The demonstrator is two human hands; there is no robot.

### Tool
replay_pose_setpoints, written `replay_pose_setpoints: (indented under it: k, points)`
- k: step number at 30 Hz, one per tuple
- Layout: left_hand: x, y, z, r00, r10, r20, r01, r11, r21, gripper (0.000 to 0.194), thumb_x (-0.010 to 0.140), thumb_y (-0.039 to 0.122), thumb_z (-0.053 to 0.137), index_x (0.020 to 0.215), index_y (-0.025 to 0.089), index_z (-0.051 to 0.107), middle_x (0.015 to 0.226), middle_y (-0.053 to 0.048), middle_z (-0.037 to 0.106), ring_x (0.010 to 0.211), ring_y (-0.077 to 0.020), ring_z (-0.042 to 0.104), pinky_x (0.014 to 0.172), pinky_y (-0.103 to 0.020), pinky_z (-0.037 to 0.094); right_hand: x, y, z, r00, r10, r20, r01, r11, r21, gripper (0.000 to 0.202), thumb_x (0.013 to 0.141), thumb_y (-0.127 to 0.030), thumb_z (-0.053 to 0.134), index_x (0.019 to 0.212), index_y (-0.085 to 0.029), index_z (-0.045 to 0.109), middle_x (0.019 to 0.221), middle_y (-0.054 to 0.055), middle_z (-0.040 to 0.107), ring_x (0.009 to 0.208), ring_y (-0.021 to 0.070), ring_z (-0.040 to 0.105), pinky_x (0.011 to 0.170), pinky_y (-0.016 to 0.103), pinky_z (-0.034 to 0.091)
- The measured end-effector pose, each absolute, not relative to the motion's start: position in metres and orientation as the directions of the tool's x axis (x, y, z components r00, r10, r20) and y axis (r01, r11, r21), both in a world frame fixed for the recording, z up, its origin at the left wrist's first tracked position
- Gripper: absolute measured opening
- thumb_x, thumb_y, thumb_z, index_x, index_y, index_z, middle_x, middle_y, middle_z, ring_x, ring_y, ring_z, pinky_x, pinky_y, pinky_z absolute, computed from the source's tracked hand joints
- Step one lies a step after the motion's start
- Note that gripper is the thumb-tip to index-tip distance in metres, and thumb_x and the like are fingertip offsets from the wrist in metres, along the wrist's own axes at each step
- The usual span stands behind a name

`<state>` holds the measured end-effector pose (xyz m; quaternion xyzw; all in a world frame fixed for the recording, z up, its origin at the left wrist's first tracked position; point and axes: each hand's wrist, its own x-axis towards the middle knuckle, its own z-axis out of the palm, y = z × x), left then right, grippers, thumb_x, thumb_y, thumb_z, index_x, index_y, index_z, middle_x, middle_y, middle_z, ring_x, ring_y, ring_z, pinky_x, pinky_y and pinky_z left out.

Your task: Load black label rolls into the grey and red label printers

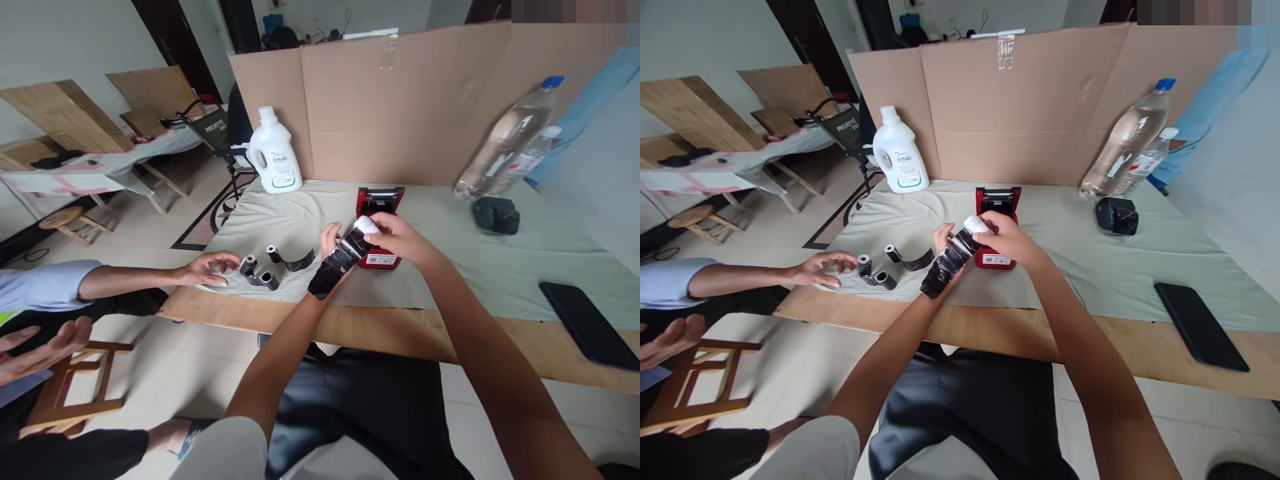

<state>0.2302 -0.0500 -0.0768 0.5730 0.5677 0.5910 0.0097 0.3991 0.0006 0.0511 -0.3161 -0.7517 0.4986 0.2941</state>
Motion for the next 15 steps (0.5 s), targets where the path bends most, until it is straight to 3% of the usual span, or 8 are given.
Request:
replay_pose_setpoints:
  k: [3, 5, 11, 15]
  points:
    - [0.235, -0.054, -0.07, -0.36, 0.631, 0.687, 0.663, -0.345, 0.665, 0.085, 0.087, 0.064, 0.077, 0.152, 0.022, 0.042, 0.157, -0.018, 0.057, 0.127, -0.0337, 0.064, 0.108, -0.051, 0.059, 0.399, 0.0, 0.044, -0.64, 0.765, 0.065, 0.199, 0.247, -0.948, 0.033, 0.075, -0.042, 0.08, 0.099, -0.023, 0.068, 0.096, 0.002, 0.071, 0.091, 0.0242, 0.068, 0.085, 0.04, 0.055]
    - [0.239, -0.057, -0.064, -0.334, 0.671, 0.662, 0.688, -0.307, 0.657, 0.091, 0.08, 0.065, 0.085, 0.152, 0.028, 0.044, 0.158, -0.011, 0.061, 0.135, -0.0352, 0.062, 0.114, -0.053, 0.057, 0.395, -0.002, 0.039, -0.657, 0.754, 0.024, 0.217, 0.22, -0.951, 0.033, 0.075, -0.043, 0.08, 0.098, -0.024, 0.067, 0.093, 0.002, 0.07, 0.088, 0.0245, 0.068, 0.079, 0.039, 0.056]
    - [0.244, -0.064, -0.051, -0.351, 0.673, 0.651, 0.67, -0.305, 0.677, 0.069, 0.082, 0.031, 0.085, 0.143, 0.04, 0.055, 0.144, 0.004, 0.073, 0.129, -0.0287, 0.071, 0.116, -0.051, 0.058, 0.383, -0.003, 0.039, -0.638, 0.77, 0.019, 0.327, 0.294, -0.898, 0.023, 0.081, -0.042, 0.075, 0.093, -0.024, 0.068, 0.092, 0.004, 0.072, 0.087, 0.0249, 0.067, 0.074, 0.036, 0.051]
    - [0.245, -0.062, -0.051, -0.445, 0.651, 0.615, 0.681, -0.2, 0.705, 0.069, 0.078, 0.032, 0.088, 0.14, 0.043, 0.06, 0.137, 0.007, 0.077, 0.121, -0.0314, 0.074, 0.112, -0.054, 0.06, 0.379, 0.001, 0.05, -0.649, 0.758, -0.066, 0.373, 0.241, -0.896, 0.025, 0.091, -0.049, 0.068, 0.087, -0.025, 0.071, 0.085, 0.004, 0.072, 0.081, 0.0232, 0.065, 0.071, 0.035, 0.049]
